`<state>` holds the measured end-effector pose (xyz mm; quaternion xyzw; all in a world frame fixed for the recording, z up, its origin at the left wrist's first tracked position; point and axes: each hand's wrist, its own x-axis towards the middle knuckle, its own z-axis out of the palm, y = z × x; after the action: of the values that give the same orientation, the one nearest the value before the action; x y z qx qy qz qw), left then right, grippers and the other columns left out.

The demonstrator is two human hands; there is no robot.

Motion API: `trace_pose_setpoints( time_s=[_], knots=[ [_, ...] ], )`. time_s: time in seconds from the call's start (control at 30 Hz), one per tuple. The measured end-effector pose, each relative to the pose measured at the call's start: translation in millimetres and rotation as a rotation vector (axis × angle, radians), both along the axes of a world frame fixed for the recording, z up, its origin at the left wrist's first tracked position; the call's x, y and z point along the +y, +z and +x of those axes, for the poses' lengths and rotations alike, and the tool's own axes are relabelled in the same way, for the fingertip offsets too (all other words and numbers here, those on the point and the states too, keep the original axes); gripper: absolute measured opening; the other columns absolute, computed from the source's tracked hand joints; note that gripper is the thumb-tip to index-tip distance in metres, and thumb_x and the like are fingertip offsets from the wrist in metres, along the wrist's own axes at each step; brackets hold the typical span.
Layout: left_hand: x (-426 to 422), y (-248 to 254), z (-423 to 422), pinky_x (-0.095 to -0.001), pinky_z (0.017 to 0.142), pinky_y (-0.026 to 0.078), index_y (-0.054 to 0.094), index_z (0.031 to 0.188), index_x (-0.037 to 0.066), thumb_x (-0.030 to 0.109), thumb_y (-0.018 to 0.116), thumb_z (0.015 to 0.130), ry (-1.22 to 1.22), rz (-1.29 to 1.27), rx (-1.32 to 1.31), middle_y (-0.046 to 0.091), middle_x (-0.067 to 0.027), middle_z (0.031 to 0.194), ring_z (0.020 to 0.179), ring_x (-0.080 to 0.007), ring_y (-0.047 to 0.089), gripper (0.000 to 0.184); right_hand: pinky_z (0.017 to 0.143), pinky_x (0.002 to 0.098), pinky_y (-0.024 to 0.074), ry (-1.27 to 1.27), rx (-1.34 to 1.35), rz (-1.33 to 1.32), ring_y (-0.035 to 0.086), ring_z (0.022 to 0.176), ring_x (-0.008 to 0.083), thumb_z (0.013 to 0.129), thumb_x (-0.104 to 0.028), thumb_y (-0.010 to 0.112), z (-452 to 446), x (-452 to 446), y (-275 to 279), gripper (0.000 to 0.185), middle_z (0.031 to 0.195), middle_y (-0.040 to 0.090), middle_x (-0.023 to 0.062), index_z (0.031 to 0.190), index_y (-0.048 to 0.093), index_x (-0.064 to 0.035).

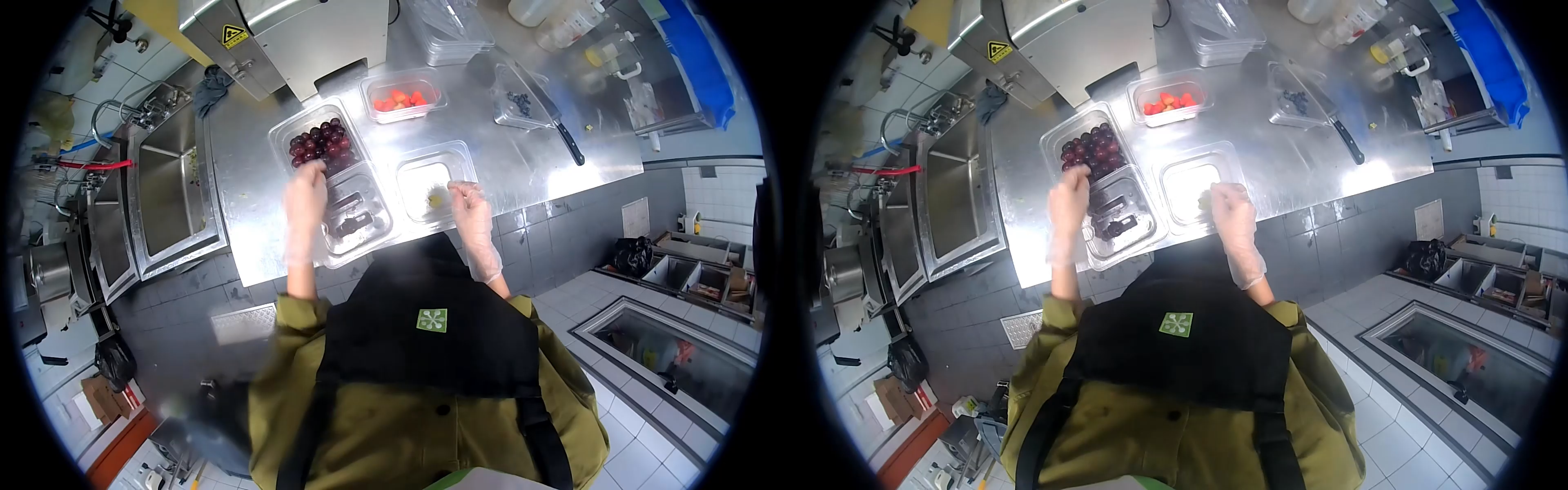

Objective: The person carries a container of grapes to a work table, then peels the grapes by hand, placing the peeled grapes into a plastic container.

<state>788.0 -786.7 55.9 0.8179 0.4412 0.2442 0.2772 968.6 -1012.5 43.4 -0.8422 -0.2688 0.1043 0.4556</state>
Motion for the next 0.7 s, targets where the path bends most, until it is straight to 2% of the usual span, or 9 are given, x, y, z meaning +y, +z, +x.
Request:
trace_pose_setpoints(
  time_s=[0.03,0.13,0.2,0.3,0.4,0.5,0.53,0.63,0.7],
  knots=[
    [18,-2,5,-0.0373,0.075,0.048,0.066,0.092,0.011,0.01,0.059,0.078,-0.019,0.023,0.065,0.066,-0.0109,0.09,0.09,-0.0274,0.061,0.017,0.079,0.0349,0.0475,0.001,-0.002,0.008,0.062,0.089,0.0293,0.083,-0.015,0.058,-1,-1,1,0.016,0.096,0.063,0.0147,0.093,0.066,-0.0062],
    [60,-26,20,-0.0386,0.076,0.049,0.065,0.094,0.014,0.008,0.06,0.073,-0.288,0.175,0.373,0.065,-0.0115,0.088,0.089,-0.0281,0.061,0.022,0.082,0.0311,0.0452,0.082,-0.017,0.028,0.059,0.093,0.0227,0.085,-0.008,0.055,-1,-1,-4,0.015,0.095,0.062,0.011,0.096,0.066,-0.004],
    [75,-35,32,-0.0391,0.077,0.049,0.064,0.093,0.013,0.008,0.062,0.071,-0.436,0.184,0.622,0.064,-0.0114,0.089,0.091,-0.0285,0.06,0.023,0.083,0.0334,0.0462,0.094,-0.022,0.048,0.06,0.093,0.027,0.084,-0.012,0.057,-3,0,-5,0.015,0.097,0.063,0.0132,0.094,0.066,-0.0053],
    [78,-43,39,-0.0383,0.075,0.051,0.063,0.088,0.009,0.009,0.061,0.073,-0.589,0.421,0.728,0.063,-0.0111,0.087,0.086,-0.0297,0.061,0.015,0.083,0.0339,0.0467,0.105,-0.022,0.074,0.06,0.093,0.0287,0.084,-0.014,0.057,-6,-3,-4,0.016,0.097,0.063,0.0141,0.094,0.066,-0.0051],
    [75,-39,40,-0.0397,0.079,0.049,0.062,0.088,0.007,0.015,0.068,0.07,-0.609,0.345,0.765,0.06,-0.0111,0.095,0.096,-0.0273,0.058,0.021,0.082,0.0322,0.0467,0.111,0.062,0.099,0.06,0.091,0.0272,0.084,-0.013,0.056,-13,1,6,0.017,0.096,0.063,0.0138,0.094,0.066,-0.0042],
    [69,-21,35,-0.0404,0.079,0.048,0.062,0.091,0.007,0.018,0.07,0.069,-0.498,0.284,0.585,0.061,-0.0118,0.095,0.096,-0.0272,0.058,0.026,0.081,0.031,0.0469,0.164,0.148,0.116,0.061,0.088,0.0235,0.086,-0.013,0.054,-22,7,19,0.019,0.096,0.063,0.0126,0.098,0.064,-0.0024],
    [61,-9,32,-0.0335,0.077,0.048,0.063,0.094,0.006,0.01,0.069,0.07,-0.432,0.224,0.408,0.061,-0.0078,0.095,0.091,-0.0192,0.058,0.025,0.081,0.0308,0.047,0.189,0.171,0.124,0.061,0.087,0.022,0.087,-0.013,0.053,-25,10,21,0.02,0.095,0.063,0.0121,0.1,0.064,-0.0017],
    [19,37,21,-0.0268,0.074,0.048,0.062,0.096,0.006,0.003,0.065,0.073,-0.369,-0.369,-0.226,0.059,-0.0054,0.094,0.086,-0.0131,0.056,0.023,0.08,0.0302,0.0472,0.251,0.821,0.387,0.06,0.085,0.0187,0.09,-0.013,0.049,-34,26,25,0.024,0.097,0.063,0.0113,0.108,0.06,0.0002],
    [-19,66,16,-0.0232,0.073,0.046,0.061,0.096,0.006,-0.007,0.063,0.071,-0.337,-0.578,-0.49,0.057,-0.003,0.094,0.081,-0.0097,0.053,0.028,0.08,0.0288,0.0473,0.292,0.989,0.394,0.06,0.082,0.016,0.093,-0.015,0.046,-43,44,38,0.029,0.096,0.064,0.01,0.116,0.055,0.0007]
  ],
)
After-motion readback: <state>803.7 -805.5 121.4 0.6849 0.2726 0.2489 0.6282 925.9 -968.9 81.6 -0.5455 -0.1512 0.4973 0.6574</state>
